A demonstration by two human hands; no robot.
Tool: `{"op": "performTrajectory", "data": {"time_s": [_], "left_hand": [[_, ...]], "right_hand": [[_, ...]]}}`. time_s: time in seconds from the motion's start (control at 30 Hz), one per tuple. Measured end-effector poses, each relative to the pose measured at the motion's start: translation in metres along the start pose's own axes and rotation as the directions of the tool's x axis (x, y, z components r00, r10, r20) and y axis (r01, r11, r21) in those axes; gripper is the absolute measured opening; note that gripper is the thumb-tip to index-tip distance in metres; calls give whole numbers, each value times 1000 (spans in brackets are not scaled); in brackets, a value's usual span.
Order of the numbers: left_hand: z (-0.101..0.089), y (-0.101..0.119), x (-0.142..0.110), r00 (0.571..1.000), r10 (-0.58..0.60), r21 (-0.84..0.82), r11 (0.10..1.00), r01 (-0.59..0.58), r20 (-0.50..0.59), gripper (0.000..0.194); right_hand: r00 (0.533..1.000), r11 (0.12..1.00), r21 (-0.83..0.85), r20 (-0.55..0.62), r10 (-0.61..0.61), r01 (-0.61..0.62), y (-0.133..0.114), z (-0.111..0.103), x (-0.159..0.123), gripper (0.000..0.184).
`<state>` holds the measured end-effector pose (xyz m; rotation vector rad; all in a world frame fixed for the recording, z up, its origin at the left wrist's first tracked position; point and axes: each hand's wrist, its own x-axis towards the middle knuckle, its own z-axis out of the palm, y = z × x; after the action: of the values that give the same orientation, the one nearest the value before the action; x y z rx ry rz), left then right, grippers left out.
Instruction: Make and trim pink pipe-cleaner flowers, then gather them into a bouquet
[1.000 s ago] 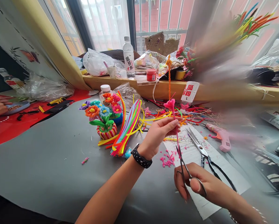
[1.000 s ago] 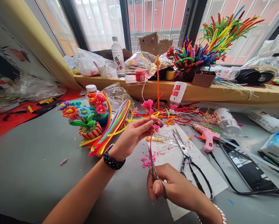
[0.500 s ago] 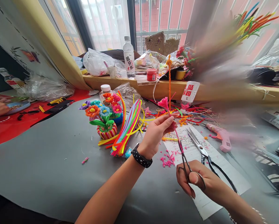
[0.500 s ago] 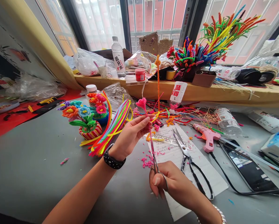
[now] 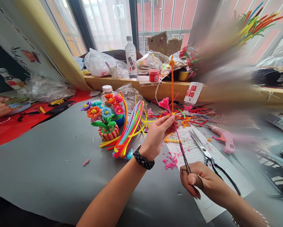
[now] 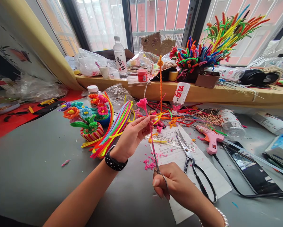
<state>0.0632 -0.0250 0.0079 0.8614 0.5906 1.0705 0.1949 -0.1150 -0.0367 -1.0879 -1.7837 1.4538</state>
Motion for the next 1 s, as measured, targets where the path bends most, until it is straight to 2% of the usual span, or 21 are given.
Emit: {"op": "performTrajectory", "data": {"time_s": [0.17, 0.37, 0.47, 0.67, 0.83, 1.0], "left_hand": [[0, 0, 0, 1000, 4, 2, 1000, -4, 5, 16], [0, 0, 0, 999, -2, 10, 1000, 2, 38, 15], [0, 0, 0, 995, -28, 55, 998, 23, 91, 18], [3, -1, -3, 975, -131, 142, 984, 106, 180, 18], [5, -3, -4, 967, -157, 166, 978, 124, 199, 19], [5, -6, -4, 967, -156, 174, 977, 121, 202, 19]], "right_hand": [[999, 1000, -17, -30, 11, -12, 4, 0, 0, 63], [1000, 1000, -9, 22, 5, -4, 0, -3, 1, 67], [999, 999, -45, 44, -14, 16, -5, -3, 0, 72], [994, 997, -80, 113, 10, -1, -8, -3, -2, 70], [994, 998, -61, 105, -8, 14, -5, -3, -4, 70], [998, 999, 31, 61, -28, 26, -4, -3, -3, 66]]}}
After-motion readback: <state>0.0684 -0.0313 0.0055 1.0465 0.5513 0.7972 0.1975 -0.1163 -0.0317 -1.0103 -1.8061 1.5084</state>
